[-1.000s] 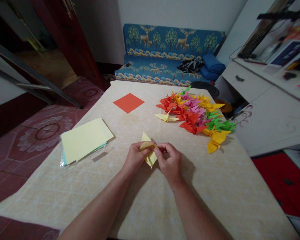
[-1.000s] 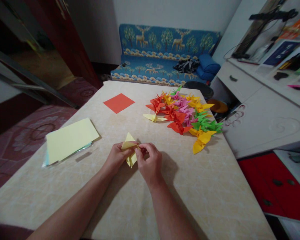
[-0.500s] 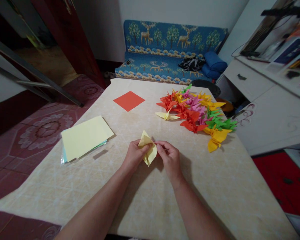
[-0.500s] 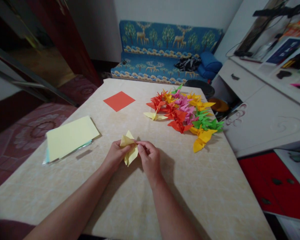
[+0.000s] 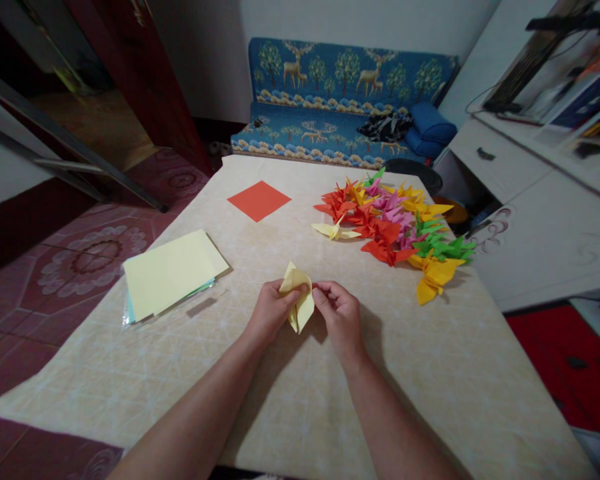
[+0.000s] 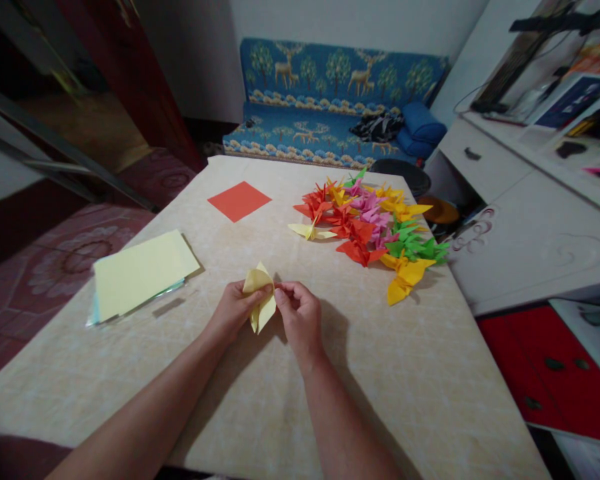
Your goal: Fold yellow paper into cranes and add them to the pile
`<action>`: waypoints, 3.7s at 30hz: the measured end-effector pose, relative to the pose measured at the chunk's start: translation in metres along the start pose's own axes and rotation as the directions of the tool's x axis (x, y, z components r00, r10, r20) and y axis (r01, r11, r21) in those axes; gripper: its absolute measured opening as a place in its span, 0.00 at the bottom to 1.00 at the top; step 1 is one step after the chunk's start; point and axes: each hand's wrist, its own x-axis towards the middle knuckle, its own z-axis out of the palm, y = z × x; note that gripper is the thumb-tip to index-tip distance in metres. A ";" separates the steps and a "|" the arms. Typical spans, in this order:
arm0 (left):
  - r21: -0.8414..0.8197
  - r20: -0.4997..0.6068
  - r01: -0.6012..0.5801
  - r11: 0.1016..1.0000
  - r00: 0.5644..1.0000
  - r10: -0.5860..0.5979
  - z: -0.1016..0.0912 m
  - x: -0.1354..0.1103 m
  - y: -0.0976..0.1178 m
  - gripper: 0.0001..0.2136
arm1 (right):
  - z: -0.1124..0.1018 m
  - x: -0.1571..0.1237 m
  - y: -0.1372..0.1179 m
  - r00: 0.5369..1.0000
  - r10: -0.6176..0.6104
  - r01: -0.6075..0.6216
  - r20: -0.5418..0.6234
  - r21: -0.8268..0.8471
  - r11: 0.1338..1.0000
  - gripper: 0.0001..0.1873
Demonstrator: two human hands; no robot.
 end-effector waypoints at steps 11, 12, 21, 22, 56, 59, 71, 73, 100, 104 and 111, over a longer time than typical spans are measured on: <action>0.039 0.050 -0.017 0.999 0.999 0.015 -0.004 0.004 -0.008 0.11 | 0.002 0.001 0.005 1.000 0.017 -0.019 -0.019 -0.074 0.997 0.09; 0.039 0.053 -0.012 0.999 0.999 0.010 -0.004 0.003 -0.008 0.11 | 0.002 0.001 0.005 1.000 0.017 -0.019 -0.022 -0.077 0.997 0.09; 0.021 0.092 0.034 0.999 0.995 -0.036 -0.004 -0.001 0.002 0.11 | 0.003 0.002 0.004 0.999 0.018 -0.021 -0.042 -0.082 0.996 0.08; 0.021 0.096 0.036 0.999 0.995 -0.038 -0.004 -0.001 0.002 0.11 | 0.003 0.002 0.004 0.999 0.015 -0.018 -0.040 -0.077 0.997 0.08; -0.025 0.190 0.065 0.998 0.980 -0.059 -0.006 0.000 -0.003 0.13 | 0.000 0.001 0.005 0.999 0.040 -0.041 -0.024 -0.035 0.999 0.07; -0.012 0.188 0.056 0.998 0.981 -0.053 -0.006 0.000 -0.002 0.13 | 0.000 0.001 0.006 0.999 0.014 -0.016 -0.028 -0.058 0.998 0.06; 0.028 0.181 0.039 0.999 0.982 -0.044 -0.007 0.000 -0.002 0.08 | 0.003 0.000 0.007 0.995 -0.030 0.016 -0.094 -0.141 0.990 0.04; 0.022 0.186 0.037 0.999 0.982 -0.040 -0.008 0.000 -0.003 0.08 | 0.004 0.000 0.008 0.994 -0.035 0.017 -0.103 -0.165 0.986 0.04; 0.135 0.239 0.046 0.990 0.968 -0.078 -0.005 -0.002 0.001 0.10 | -0.011 0.006 -0.002 0.983 -0.163 0.175 0.081 -0.173 0.969 0.07; 0.169 0.274 0.035 0.985 0.958 -0.081 -0.005 -0.004 0.004 0.13 | -0.012 0.007 -0.002 0.980 -0.183 0.194 0.082 -0.171 0.966 0.04; 0.188 0.286 0.033 0.982 0.954 -0.087 -0.004 -0.003 0.004 0.16 | -0.010 0.007 -0.005 0.974 -0.209 0.221 0.086 -0.173 0.960 0.03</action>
